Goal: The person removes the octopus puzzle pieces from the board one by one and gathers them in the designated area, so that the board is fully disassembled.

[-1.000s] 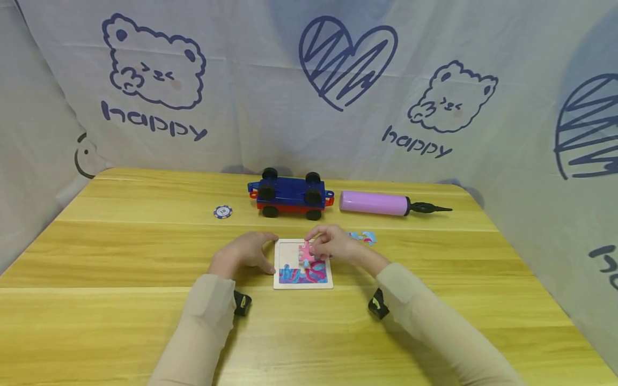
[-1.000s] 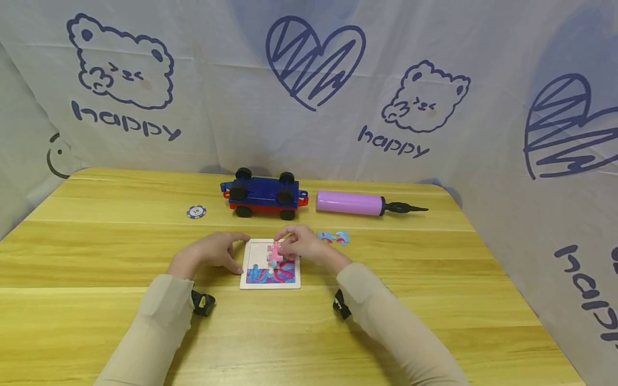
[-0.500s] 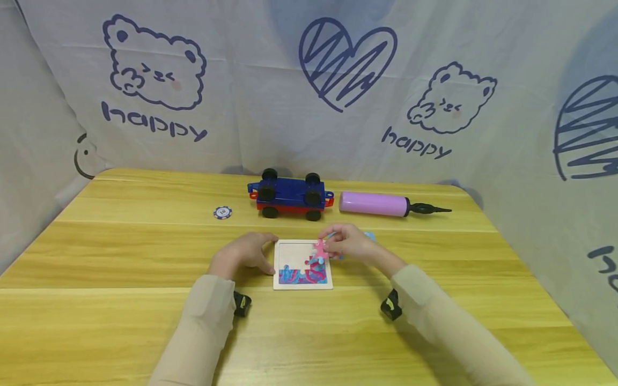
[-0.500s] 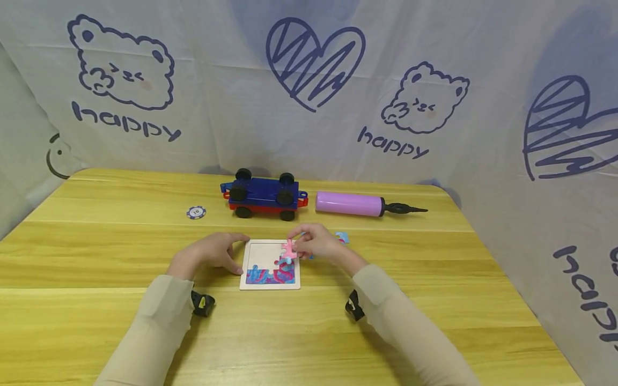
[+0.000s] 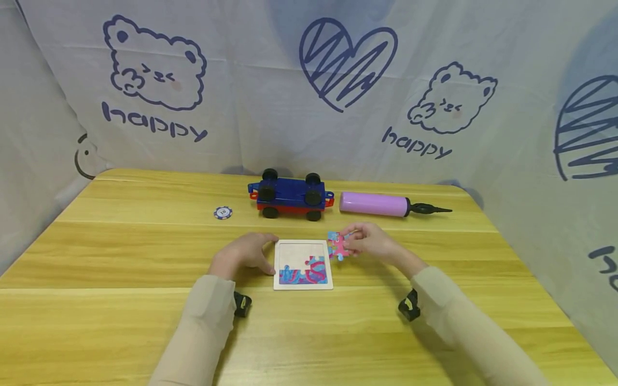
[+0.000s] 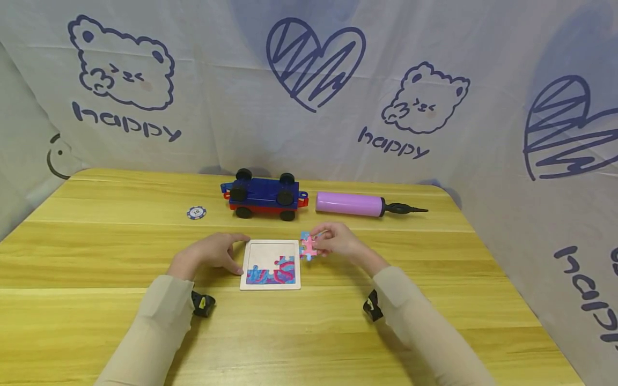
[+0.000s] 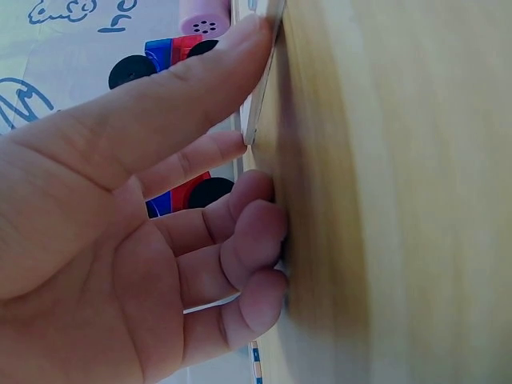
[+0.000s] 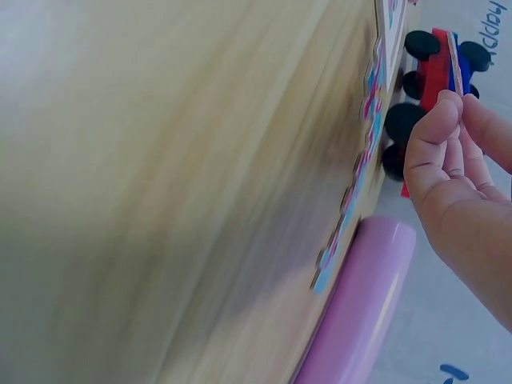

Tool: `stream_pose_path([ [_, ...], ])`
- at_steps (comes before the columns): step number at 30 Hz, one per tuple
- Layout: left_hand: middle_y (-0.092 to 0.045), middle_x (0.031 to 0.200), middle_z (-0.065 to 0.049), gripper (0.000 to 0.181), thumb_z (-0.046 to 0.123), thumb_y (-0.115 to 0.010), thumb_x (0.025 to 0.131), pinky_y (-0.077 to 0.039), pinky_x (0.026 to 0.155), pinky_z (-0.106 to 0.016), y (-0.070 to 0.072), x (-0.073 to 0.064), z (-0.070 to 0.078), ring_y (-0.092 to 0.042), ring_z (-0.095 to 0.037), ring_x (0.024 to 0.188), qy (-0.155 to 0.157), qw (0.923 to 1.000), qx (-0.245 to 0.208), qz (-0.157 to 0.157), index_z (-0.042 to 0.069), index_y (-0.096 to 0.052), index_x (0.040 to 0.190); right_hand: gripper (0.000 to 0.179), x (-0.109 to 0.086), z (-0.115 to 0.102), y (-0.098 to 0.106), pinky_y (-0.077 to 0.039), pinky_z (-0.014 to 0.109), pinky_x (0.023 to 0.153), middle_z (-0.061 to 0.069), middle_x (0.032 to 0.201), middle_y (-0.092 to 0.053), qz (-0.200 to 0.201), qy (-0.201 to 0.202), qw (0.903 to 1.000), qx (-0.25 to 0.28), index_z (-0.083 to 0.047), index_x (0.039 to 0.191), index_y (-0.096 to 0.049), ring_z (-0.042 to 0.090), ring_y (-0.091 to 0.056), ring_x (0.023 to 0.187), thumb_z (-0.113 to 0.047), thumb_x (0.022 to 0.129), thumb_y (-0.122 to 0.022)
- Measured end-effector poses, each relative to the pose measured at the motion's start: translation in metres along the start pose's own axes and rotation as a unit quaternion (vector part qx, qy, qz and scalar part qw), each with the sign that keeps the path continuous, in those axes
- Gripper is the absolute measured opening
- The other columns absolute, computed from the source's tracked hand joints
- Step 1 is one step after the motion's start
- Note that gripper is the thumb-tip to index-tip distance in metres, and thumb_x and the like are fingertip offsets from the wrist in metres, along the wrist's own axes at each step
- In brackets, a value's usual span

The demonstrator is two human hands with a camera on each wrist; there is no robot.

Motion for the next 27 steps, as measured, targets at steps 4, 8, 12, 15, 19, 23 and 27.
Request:
stream_pose_path([
  [4, -0.042, 0.132, -0.017, 0.069, 0.018, -0.076, 0.071, -0.028, 0.100, -0.046, 0.000, 0.000, 0.000, -0.035, -0.035, 0.121, 0.000, 1.0000, 0.000, 0.000, 0.004, -0.044, 0.131, 0.026, -0.003, 0.006, 0.009, -0.050, 0.025, 0.061, 0.006, 0.074, -0.061, 0.007, -0.006, 1.0000, 0.000, 0.013, 0.109, -0.049, 0.015, -0.057, 0.064, 0.004, 0.085, -0.054],
  [8, -0.042, 0.132, -0.017, 0.069, 0.018, -0.076, 0.071, -0.028, 0.100, -0.047, 0.000, -0.001, 0.000, -0.035, -0.035, 0.121, -0.001, 1.0000, 0.000, 0.001, 0.004, -0.044, 0.131, 0.026, -0.005, 0.012, 0.017, -0.051, 0.025, 0.062, 0.008, 0.077, -0.061, 0.014, -0.015, 0.9998, -0.008, 0.012, 0.109, -0.049, 0.015, -0.057, 0.065, 0.003, 0.085, -0.054],
  [12, -0.042, 0.132, -0.017, 0.069, 0.017, -0.076, 0.071, -0.028, 0.100, -0.047, 0.000, -0.001, 0.000, -0.035, -0.035, 0.122, 0.000, 1.0000, -0.002, 0.001, 0.004, -0.044, 0.131, 0.027, -0.008, 0.015, 0.024, -0.051, 0.025, 0.061, 0.010, 0.078, -0.061, 0.019, -0.019, 0.9995, -0.017, 0.012, 0.109, -0.050, 0.015, -0.057, 0.064, 0.003, 0.084, -0.054],
  [15, -0.042, 0.133, -0.017, 0.069, 0.018, -0.076, 0.071, -0.028, 0.100, -0.047, 0.000, -0.001, -0.001, -0.035, -0.035, 0.122, 0.001, 1.0000, -0.003, 0.000, 0.004, -0.044, 0.131, 0.026, -0.009, 0.018, 0.027, -0.051, 0.024, 0.060, 0.010, 0.077, -0.061, 0.023, -0.023, 0.9992, -0.022, 0.013, 0.109, -0.050, 0.015, -0.057, 0.063, 0.004, 0.084, -0.054],
  [19, -0.042, 0.133, -0.017, 0.070, 0.018, -0.076, 0.071, -0.028, 0.100, -0.047, 0.000, -0.001, -0.001, -0.035, -0.035, 0.122, 0.000, 1.0000, -0.001, 0.001, 0.004, -0.044, 0.130, 0.026, -0.009, 0.022, 0.029, -0.051, 0.024, 0.058, 0.010, 0.075, -0.061, 0.029, -0.032, 0.9988, -0.023, 0.014, 0.107, -0.051, 0.014, -0.056, 0.061, 0.006, 0.083, -0.055],
  [23, -0.041, 0.133, -0.017, 0.070, 0.019, -0.076, 0.071, -0.028, 0.100, -0.047, 0.000, -0.001, -0.001, -0.034, -0.035, 0.122, 0.000, 1.0000, -0.001, 0.001, 0.004, -0.044, 0.131, 0.026, -0.008, 0.027, 0.028, -0.052, 0.025, 0.057, 0.009, 0.075, -0.060, 0.027, -0.042, 0.9987, -0.012, 0.016, 0.107, -0.050, 0.012, -0.056, 0.059, 0.009, 0.082, -0.054],
  [27, -0.041, 0.133, -0.016, 0.070, 0.019, -0.076, 0.071, -0.027, 0.100, -0.047, 0.000, -0.001, -0.002, -0.034, -0.035, 0.122, 0.004, 1.0000, -0.002, 0.001, 0.005, -0.043, 0.131, 0.026, -0.006, 0.031, 0.028, -0.052, 0.026, 0.056, 0.009, 0.073, -0.060, 0.028, -0.054, 0.9981, -0.006, 0.018, 0.107, -0.050, 0.012, -0.055, 0.056, 0.011, 0.083, -0.053],
])
Point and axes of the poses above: each hand's wrist, its own x-axis towards the middle knuckle, its own y-axis out of the back of the hand, z = x × y, the point moved 8 cm from there along x, towards the middle knuckle
